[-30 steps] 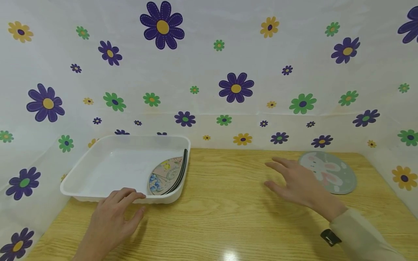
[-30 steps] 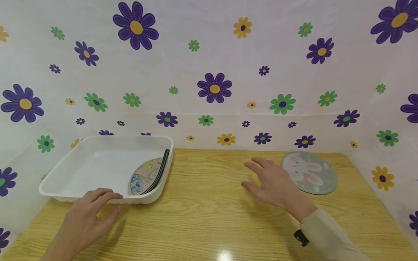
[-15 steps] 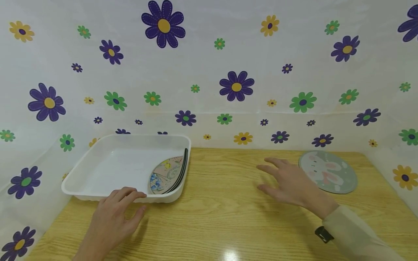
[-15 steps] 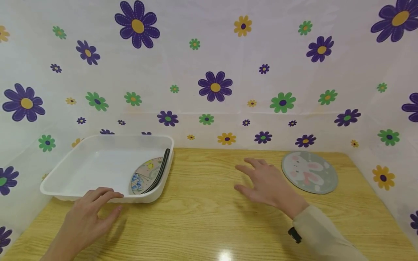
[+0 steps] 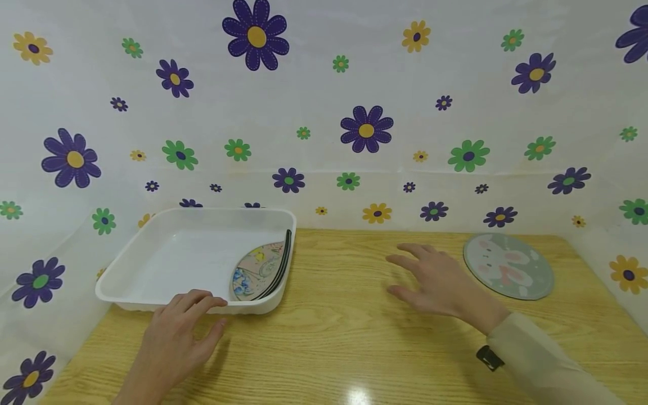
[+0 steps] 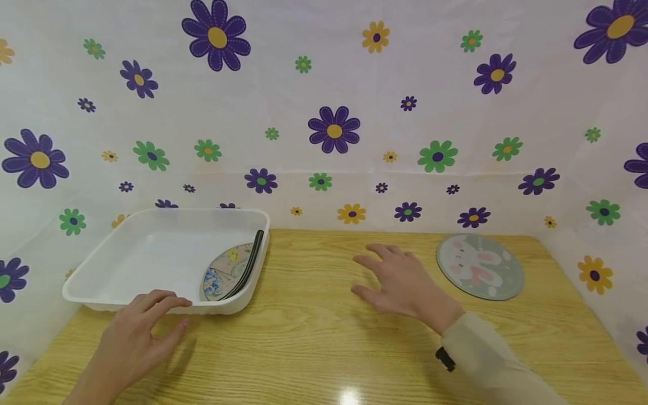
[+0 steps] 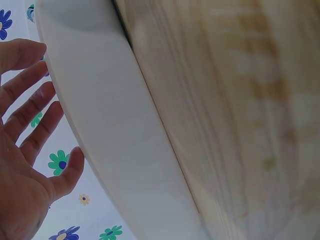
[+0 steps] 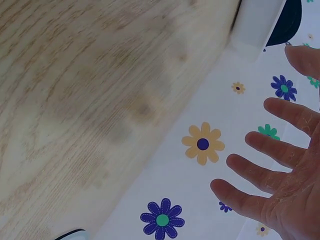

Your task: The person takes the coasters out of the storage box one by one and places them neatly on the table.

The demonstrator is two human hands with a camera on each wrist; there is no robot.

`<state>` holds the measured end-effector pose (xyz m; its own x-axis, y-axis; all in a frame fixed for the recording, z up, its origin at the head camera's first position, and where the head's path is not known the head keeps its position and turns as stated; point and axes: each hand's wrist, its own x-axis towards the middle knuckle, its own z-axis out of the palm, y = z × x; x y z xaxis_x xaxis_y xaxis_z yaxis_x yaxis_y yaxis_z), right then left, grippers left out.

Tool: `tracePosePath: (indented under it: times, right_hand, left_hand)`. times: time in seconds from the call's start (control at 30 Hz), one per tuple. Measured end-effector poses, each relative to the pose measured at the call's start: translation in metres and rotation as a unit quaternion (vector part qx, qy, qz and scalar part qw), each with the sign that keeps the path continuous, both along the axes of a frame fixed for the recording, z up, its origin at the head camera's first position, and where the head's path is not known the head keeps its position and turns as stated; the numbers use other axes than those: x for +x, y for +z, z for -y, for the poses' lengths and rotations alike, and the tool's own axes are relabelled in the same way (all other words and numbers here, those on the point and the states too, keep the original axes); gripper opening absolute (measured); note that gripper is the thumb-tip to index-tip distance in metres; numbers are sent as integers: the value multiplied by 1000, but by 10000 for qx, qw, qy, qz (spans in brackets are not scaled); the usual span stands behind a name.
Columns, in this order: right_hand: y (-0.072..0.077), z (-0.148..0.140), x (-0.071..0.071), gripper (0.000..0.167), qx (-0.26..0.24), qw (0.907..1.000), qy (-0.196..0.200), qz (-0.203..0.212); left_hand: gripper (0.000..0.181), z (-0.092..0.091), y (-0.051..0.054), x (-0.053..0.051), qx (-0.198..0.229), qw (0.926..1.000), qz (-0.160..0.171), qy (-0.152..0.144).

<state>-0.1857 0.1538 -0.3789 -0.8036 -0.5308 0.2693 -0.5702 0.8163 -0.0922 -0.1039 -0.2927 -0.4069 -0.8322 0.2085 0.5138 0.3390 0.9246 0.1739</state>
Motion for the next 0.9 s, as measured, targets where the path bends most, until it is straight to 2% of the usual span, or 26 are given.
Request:
tracePosePath:
  times: [0.27, 0.7, 0.9]
  right_hand:
    - [3, 12, -7, 56, 9, 9999, 148, 25]
    - [17, 35, -17, 58, -71, 9993, 367, 70]
    - [20, 46, -23, 58, -134, 9988, 424, 223]
  left_hand:
    - [26, 4, 2, -6, 1, 9999, -116, -103]
    - [26, 7, 4, -15, -21, 9999, 33, -117]
    - [26, 7, 3, -18, -5, 9998, -36, -171]
